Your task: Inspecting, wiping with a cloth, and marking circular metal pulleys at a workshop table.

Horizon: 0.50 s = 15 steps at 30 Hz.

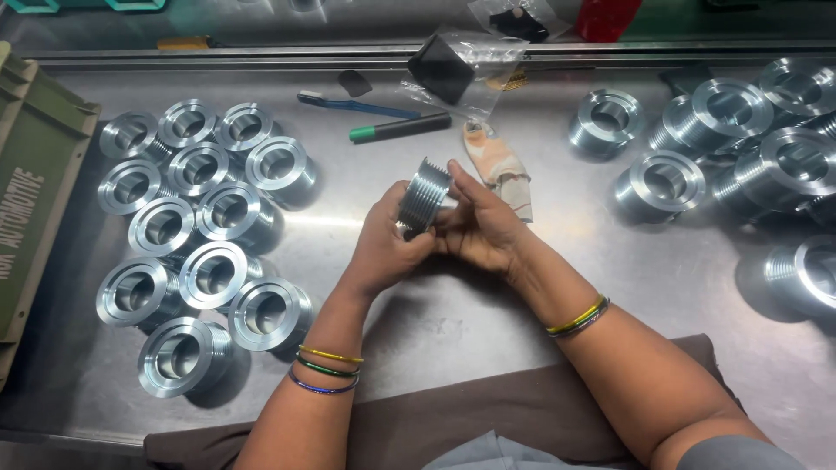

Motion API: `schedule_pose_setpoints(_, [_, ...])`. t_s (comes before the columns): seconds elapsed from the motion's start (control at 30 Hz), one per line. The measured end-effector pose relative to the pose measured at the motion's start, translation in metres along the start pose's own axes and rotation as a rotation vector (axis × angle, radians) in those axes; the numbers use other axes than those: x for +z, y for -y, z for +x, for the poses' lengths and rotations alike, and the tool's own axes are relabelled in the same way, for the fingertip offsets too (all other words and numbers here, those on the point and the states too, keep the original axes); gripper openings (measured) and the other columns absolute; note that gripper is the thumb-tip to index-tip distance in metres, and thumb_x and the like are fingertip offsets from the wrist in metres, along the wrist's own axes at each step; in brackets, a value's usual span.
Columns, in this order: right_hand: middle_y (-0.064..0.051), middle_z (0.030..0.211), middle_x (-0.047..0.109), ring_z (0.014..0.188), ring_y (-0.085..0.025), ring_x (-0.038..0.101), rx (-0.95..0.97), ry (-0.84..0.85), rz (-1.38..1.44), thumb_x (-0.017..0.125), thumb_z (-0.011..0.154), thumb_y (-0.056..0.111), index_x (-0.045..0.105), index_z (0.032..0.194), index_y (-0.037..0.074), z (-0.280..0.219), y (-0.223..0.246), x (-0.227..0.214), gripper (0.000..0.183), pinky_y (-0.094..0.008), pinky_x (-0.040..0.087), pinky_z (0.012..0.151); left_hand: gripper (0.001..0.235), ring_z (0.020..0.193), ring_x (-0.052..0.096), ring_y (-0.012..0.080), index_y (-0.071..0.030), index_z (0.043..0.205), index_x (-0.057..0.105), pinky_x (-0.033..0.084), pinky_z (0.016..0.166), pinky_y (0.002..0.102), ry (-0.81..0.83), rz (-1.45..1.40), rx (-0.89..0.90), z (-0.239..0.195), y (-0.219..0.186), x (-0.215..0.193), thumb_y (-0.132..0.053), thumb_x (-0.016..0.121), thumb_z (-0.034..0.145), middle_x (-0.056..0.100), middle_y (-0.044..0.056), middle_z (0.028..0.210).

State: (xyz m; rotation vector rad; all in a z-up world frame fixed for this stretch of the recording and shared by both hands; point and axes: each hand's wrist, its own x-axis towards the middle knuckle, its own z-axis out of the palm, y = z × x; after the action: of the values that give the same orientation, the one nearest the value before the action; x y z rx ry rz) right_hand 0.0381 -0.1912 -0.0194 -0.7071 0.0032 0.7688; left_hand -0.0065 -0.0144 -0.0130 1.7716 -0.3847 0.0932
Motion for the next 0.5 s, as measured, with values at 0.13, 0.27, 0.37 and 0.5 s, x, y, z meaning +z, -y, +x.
schedule_pose_setpoints(0.13, [-0.013, 0.126, 0.052, 0.111, -0.029, 0.060, -0.791, 0.086, -1.044, 0.073, 0.091, 0.045, 0.048, 0.138, 0.008, -0.010, -0.003, 0.016, 0.065, -0.043, 0.056, 0.092, 0.041, 0.097, 0.064, 0.0112, -0.003, 0.120, 0.060, 0.054, 0.088, 0.030, -0.015, -0.102, -0.064, -0.002, 0.007, -0.006, 0.000, 0.068, 0.080, 0.067, 0.004, 0.104])
schedule_pose_setpoints(0.27, [-0.006, 0.108, 0.059, 0.090, -0.018, 0.065, -0.129, 0.041, -0.060, 0.069, 0.099, 0.044, 0.051, 0.135, 0.016, 0.021, -0.020, -0.040, 0.049, -0.040, 0.062, 0.083, 0.043, 0.098, 0.064, 0.0114, -0.004, 0.122, 0.059, 0.055, 0.090, 0.029, -0.002, -0.039, 0.016, -0.001, 0.003, -0.005, -0.001, 0.067, 0.080, 0.066, 0.003, 0.107])
schedule_pose_setpoints(0.37, [-0.005, 0.109, 0.056, 0.086, -0.014, 0.060, -0.217, 0.035, -0.125, 0.074, 0.100, 0.040, 0.049, 0.142, 0.016, 0.008, -0.016, -0.026, 0.054, -0.037, 0.058, 0.078, 0.045, 0.098, 0.065, 0.0120, -0.004, 0.122, 0.060, 0.055, 0.089, 0.029, 0.018, -0.008, 0.031, 0.001, 0.008, -0.004, -0.001, 0.068, 0.078, 0.067, 0.003, 0.107])
schedule_pose_setpoints(0.5, [-0.005, 0.125, 0.057, 0.102, -0.014, 0.066, -0.522, -0.008, -0.687, 0.076, 0.089, 0.041, 0.046, 0.145, 0.015, -0.007, -0.011, 0.002, 0.068, -0.032, 0.064, 0.080, 0.043, 0.101, 0.065, 0.0128, -0.004, 0.121, 0.059, 0.053, 0.091, 0.031, -0.015, -0.036, 0.000, -0.002, 0.008, -0.002, 0.000, 0.068, 0.079, 0.066, 0.005, 0.108])
